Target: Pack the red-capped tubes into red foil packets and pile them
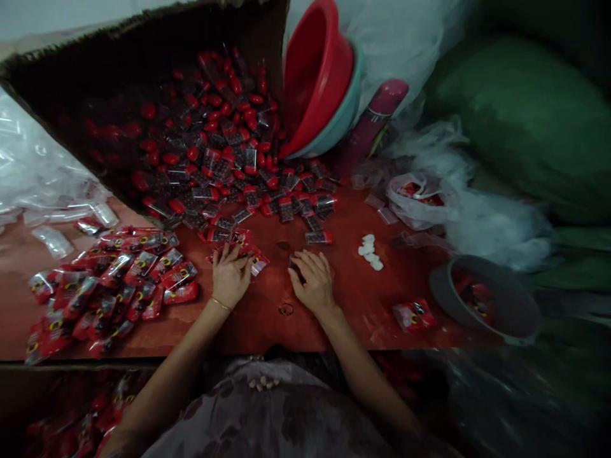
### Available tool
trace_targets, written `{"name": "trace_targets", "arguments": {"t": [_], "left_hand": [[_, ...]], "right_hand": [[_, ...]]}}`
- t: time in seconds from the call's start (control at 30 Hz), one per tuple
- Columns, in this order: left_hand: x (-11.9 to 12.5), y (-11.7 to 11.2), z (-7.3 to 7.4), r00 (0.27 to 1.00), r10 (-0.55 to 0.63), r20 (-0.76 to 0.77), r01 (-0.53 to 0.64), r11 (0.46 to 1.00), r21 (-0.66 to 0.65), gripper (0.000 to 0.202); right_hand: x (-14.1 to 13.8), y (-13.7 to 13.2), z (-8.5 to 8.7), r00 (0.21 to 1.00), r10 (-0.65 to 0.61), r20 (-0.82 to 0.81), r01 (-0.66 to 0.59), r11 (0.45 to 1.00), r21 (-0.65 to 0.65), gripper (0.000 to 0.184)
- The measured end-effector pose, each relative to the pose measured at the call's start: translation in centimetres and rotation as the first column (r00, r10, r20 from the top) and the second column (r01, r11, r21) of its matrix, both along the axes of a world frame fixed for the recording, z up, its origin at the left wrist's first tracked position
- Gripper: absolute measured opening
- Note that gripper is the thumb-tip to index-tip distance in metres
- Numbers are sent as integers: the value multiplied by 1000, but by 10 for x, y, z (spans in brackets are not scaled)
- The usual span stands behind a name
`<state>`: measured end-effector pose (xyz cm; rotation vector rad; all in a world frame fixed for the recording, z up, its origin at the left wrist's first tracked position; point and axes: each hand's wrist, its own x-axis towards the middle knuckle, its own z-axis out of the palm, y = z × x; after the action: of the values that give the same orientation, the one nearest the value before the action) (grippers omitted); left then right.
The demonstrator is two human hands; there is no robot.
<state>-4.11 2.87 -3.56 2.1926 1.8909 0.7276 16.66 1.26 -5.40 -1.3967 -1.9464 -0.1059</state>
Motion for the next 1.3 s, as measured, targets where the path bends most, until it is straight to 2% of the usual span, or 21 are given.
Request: {"name": "trace_targets", "arguments": {"t": [0.13, 0.27, 0.4, 0.5, 0.57, 0.67, 0.8, 0.87, 0.9, 0.97, 1.03, 1.07, 1.1, 1.13, 1.27, 1.3], "left_hand": [[2, -1, -2, 999, -29, 27, 29, 1000, 2, 22], [2, 1, 0, 997, 28, 73, -29, 1000, 11, 26], [3, 5, 8, 994, 54, 98, -55, 998, 4, 26], [5, 5, 17, 988, 78, 136, -82, 996, 23, 27], [7, 2, 24, 983, 57, 173, -67, 996, 51, 28], [11, -4, 33, 975, 7, 224, -25, 996, 81, 26], [17, -12, 38, 939, 3, 343, -28, 997, 69, 27], [20, -14, 37, 863, 47, 504, -54, 999, 0, 34], [21, -14, 36, 791, 81, 607, -54, 997, -62, 38], [23, -15, 34, 587, 168, 792, 11, 976, -215, 40], [25, -16, 31, 378, 256, 890, 121, 939, -322, 35], [26, -17, 31, 302, 286, 909, 157, 926, -343, 32], [27, -18, 30, 256, 301, 919, 171, 921, -350, 29], [28, -19, 29, 239, 300, 923, 171, 923, -344, 26], [32, -25, 28, 290, 255, 922, 129, 945, -302, 19], [33, -26, 28, 280, 265, 923, 114, 945, -306, 19]], "right_hand": [[-12, -2, 12, 998, 28, -59, -30, 999, -23, 19], [-28, -4, 21, 993, 58, -105, -65, 996, -60, 20], [-40, -4, 23, 988, 63, -140, -79, 990, -118, 22], [-45, -2, 24, 967, 41, -253, -93, 976, -199, 25], [-48, 1, 25, 917, -12, -400, -113, 951, -288, 32], [-52, 6, 28, 778, -117, -617, -183, 898, -400, 35], [-58, 9, 33, 652, -125, -748, -279, 878, -390, 25], [-60, 8, 34, 596, -110, -795, -314, 880, -357, 24], [-60, 7, 34, 573, -108, -812, -321, 883, -344, 24], [-60, 3, 33, 558, -108, -823, -312, 891, -329, 23], [-59, -1, 32, 594, -93, -799, -309, 891, -333, 23], [-59, -4, 32, 621, -77, -780, -312, 888, -337, 24], [-59, -6, 31, 647, -60, -760, -316, 886, -339, 25], [-59, -9, 31, 667, -47, -743, -314, 887, -338, 27], [-64, -17, 28, 687, -66, -724, -267, 903, -336, 35], [-64, -17, 28, 689, -72, -722, -260, 904, -339, 36]]}}
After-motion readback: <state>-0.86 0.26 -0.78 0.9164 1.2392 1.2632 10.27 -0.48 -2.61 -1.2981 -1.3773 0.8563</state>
